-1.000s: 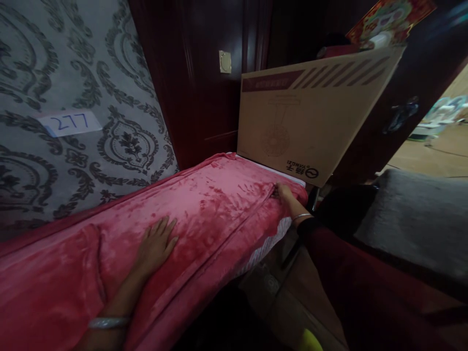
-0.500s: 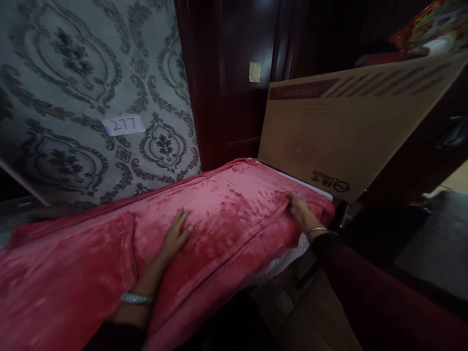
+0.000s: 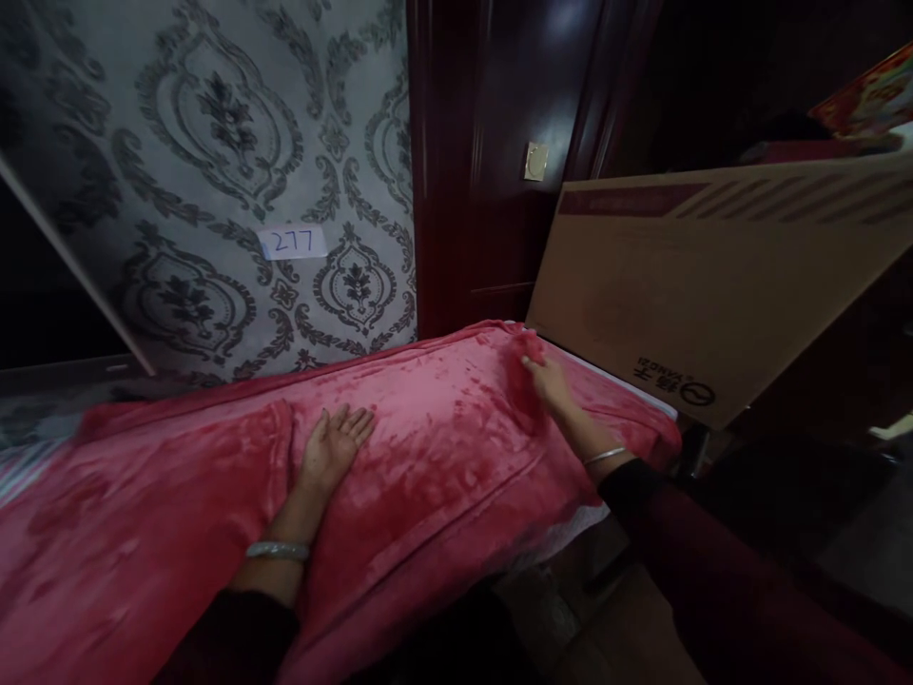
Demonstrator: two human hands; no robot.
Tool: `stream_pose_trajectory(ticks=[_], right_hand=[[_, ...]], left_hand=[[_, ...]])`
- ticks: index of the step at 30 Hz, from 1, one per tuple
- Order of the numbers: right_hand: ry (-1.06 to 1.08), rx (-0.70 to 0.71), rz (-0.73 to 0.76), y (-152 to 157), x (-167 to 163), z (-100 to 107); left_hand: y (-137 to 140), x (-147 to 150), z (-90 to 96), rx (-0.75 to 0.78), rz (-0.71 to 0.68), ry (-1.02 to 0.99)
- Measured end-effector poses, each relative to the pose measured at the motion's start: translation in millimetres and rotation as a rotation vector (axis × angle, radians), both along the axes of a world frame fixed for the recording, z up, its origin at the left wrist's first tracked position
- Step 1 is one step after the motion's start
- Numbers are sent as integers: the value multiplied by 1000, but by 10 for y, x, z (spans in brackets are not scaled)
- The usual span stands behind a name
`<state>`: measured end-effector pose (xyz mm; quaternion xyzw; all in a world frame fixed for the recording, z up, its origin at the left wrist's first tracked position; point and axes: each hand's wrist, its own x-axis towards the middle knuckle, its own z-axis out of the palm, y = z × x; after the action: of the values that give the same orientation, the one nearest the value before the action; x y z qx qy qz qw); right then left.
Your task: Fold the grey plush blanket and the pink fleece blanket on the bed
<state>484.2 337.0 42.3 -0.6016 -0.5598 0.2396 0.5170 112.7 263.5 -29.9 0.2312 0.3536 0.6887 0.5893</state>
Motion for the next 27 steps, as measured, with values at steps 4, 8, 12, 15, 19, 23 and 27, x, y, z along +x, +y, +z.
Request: stream_pose_trajectory(ticks=[4,8,12,15,19,23,27], right_hand=[[-112,32,256,-348,-751,113],[-333,175,667,-923,-1188,-143],[-475,165,819,-1334,-1238,-440],[-461,168,882,-1440,-1196,-541],[-424,183,865,-1403,-1166,-571],[-411,220,824,-1387,-1187,-558],[-368,305,821,-1531,-1295,-585]], left_hand=[[-22,-11,13,-2,-7,-38],[-7,-26,19,-47,-1,-51],[42,-29,-31,-44,66,-31],[59,-15,-107,15,103,64],[68,55,-123,33,140,295],[129,124,23,-21,186,453],[148,19,103,22,243,504]])
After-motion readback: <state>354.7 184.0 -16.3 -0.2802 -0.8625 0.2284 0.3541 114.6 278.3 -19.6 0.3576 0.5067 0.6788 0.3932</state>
